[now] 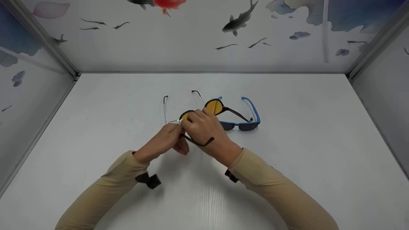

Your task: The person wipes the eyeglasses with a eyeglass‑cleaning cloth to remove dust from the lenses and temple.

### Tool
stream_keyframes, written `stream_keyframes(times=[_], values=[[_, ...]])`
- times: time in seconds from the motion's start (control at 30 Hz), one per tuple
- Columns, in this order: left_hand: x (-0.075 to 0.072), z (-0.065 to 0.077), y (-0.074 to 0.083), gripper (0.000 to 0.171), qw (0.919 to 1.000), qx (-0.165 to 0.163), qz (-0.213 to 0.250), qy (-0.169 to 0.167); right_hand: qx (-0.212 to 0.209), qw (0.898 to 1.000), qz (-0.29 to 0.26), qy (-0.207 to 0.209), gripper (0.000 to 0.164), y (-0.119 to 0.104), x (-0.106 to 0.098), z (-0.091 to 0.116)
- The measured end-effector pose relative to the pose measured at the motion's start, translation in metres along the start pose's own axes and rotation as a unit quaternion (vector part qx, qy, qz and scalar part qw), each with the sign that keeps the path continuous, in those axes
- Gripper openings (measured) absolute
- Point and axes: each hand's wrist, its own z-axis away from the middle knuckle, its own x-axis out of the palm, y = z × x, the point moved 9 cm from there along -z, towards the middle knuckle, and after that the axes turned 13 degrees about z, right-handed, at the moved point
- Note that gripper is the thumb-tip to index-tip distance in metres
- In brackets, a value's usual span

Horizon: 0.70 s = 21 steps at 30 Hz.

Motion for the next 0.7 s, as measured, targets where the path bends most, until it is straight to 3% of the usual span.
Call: stream_keyframes(times=[0.07, 0.17, 0.27, 0.33, 0.47, 0.6, 0.7], values=[[-0.001, -0.001, 0.0, 0.038, 1.0, 0.003, -0.002, 0.004, 0.004, 1.0, 0.002, -0.023, 0.01, 0.001, 0.003, 0.002], [-0.003, -0.001, -0.001, 0.033, 0.9999, 0.0, -0.002, 0.015, 0.035, 0.997, 0.063, -0.031, 0.011, 0.005, 0.003, 0.004], [-0.002, -0.001, 0.0, 0.032, 0.9997, -0.004, -0.015, 0.02, 0.064, 0.99, 0.125, -0.007, 0.021, 0.008, -0.001, 0.003], [-0.001, -0.001, 0.0, 0.032, 0.9996, -0.007, -0.022, 0.018, 0.072, 0.988, 0.134, 0.016, 0.023, 0.009, -0.003, 0.001], [0.0, -0.002, 0.001, 0.036, 0.9997, -0.008, -0.021, 0.011, 0.053, 0.996, 0.061, 0.034, 0.01, 0.01, -0.003, -0.003], [-0.004, -0.001, 0.001, 0.039, 0.9999, 0.0, 0.0, 0.015, 0.01, 1.0, -0.026, -0.001, 0.013, 0.005, 0.004, -0.002], [-0.004, -0.001, 0.001, 0.038, 0.9998, 0.0, 0.013, 0.017, 0.008, 0.999, -0.045, -0.027, 0.016, 0.003, 0.007, 0.002]])
